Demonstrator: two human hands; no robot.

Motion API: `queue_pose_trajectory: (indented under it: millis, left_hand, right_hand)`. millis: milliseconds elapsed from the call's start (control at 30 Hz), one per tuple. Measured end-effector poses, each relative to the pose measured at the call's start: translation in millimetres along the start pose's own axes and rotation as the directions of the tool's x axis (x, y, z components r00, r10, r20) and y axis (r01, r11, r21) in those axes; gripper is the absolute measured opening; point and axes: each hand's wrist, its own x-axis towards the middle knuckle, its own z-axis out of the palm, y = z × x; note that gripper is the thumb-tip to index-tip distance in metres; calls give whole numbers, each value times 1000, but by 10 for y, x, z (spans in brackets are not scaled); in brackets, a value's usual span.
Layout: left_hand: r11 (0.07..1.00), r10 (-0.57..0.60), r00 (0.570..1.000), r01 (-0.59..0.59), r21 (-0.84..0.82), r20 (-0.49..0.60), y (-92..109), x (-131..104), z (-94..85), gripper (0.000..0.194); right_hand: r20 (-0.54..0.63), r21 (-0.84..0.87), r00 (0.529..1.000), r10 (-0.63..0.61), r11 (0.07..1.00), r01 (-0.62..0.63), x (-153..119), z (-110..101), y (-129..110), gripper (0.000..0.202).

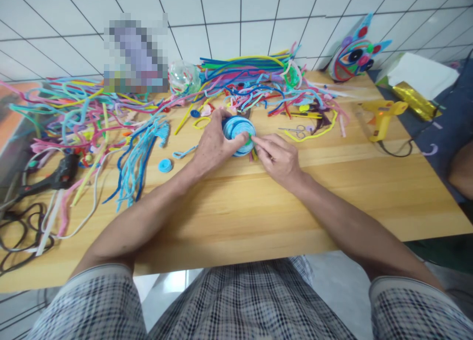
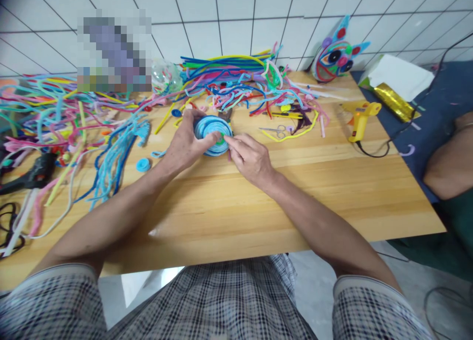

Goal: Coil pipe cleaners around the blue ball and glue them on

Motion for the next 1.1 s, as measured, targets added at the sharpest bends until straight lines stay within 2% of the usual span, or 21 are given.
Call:
queue_pose_trajectory:
  millis: [100,233,600,767,900,1100]
  left_hand:
    - [998,34,999,-35,50,28,2,39,-32,62]
    - [993,52,999,-53,103,13,-26,61,-27,55]
    - [998,64,989,-60,37,-130,-107,-27,101,60]
    - [998,62,983,-62,9,-171,-132,-85,185,61]
    - [999,41,986,-44,-14,-164,-130,-98,198,63]
    - [998,-29,997,25,-51,-78,-52,-70,115,65]
  right_hand:
    - [-1,6,1000,-16,1000,16,6,-5,-13,35]
    - [51,8,999,9,1000,-9,7,-19,-27,40]
    - [50,-33,998,43,999,-41,1,-29,-13,40]
    - [22,-25,1000,8,1000,-7,0,-22,-20,39]
    - [12,-31,1000,-4,999,5,13,-29,-27,37]
    - [12,-32,1000,3,999,-3,12,-37,-21,37]
